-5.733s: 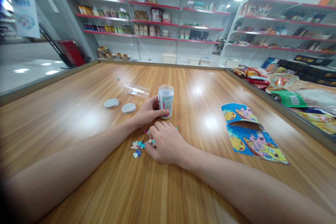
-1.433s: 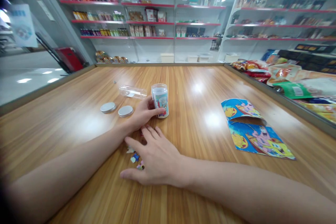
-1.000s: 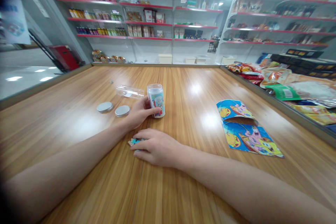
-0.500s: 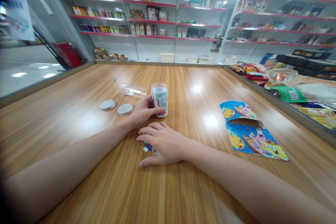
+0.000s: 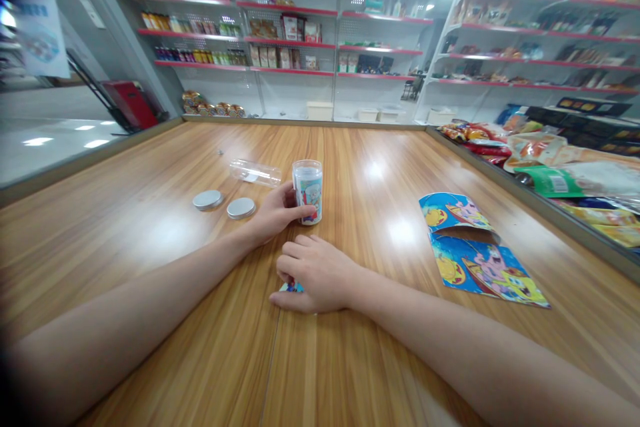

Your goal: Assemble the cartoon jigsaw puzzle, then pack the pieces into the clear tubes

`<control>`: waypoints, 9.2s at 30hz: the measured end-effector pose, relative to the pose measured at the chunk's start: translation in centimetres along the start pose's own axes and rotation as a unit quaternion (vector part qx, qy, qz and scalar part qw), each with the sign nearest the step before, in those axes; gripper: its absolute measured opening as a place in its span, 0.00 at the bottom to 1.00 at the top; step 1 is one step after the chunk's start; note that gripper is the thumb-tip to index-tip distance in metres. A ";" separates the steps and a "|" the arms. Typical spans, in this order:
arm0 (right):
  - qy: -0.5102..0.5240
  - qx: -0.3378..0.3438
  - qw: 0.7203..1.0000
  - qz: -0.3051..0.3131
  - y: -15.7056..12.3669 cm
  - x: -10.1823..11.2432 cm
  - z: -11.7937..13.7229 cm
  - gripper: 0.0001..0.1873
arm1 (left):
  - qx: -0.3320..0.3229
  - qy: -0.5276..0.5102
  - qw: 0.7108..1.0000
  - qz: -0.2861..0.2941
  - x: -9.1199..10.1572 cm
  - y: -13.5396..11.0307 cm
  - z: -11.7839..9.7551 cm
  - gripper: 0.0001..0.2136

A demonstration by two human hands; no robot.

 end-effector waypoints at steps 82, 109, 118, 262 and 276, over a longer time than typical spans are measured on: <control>0.236 -0.215 0.819 -0.477 6.1 10.5 -2.5 0.23 | -0.036 0.030 0.996 0.076 -0.7 -0.8 -1.4 0.21; 0.514 -0.276 0.646 -0.492 8.4 10.0 -9.0 0.21 | -0.045 0.059 0.990 0.120 -1.1 -1.3 -1.5 0.22; 0.517 -0.276 0.641 -0.495 8.3 10.2 -8.9 0.19 | -0.044 0.062 0.990 0.122 -1.1 -1.4 -1.7 0.21; -0.018 -0.149 0.950 0.275 2.2 5.6 1.1 0.05 | -0.034 0.059 0.992 0.107 -0.7 -1.1 -1.3 0.25; 0.011 -0.138 0.962 0.235 2.9 3.7 1.6 0.06 | -0.038 0.057 0.992 0.103 -0.7 -1.1 -1.4 0.25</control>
Point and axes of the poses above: each hand's wrist, its own y-axis towards the middle knuckle, its own x-axis out of the back of the hand, z = x × y, the point moved 3 cm from there along y, towards the middle knuckle, and after that the axes turned 6 degrees about -z, right-handed, at the moved point
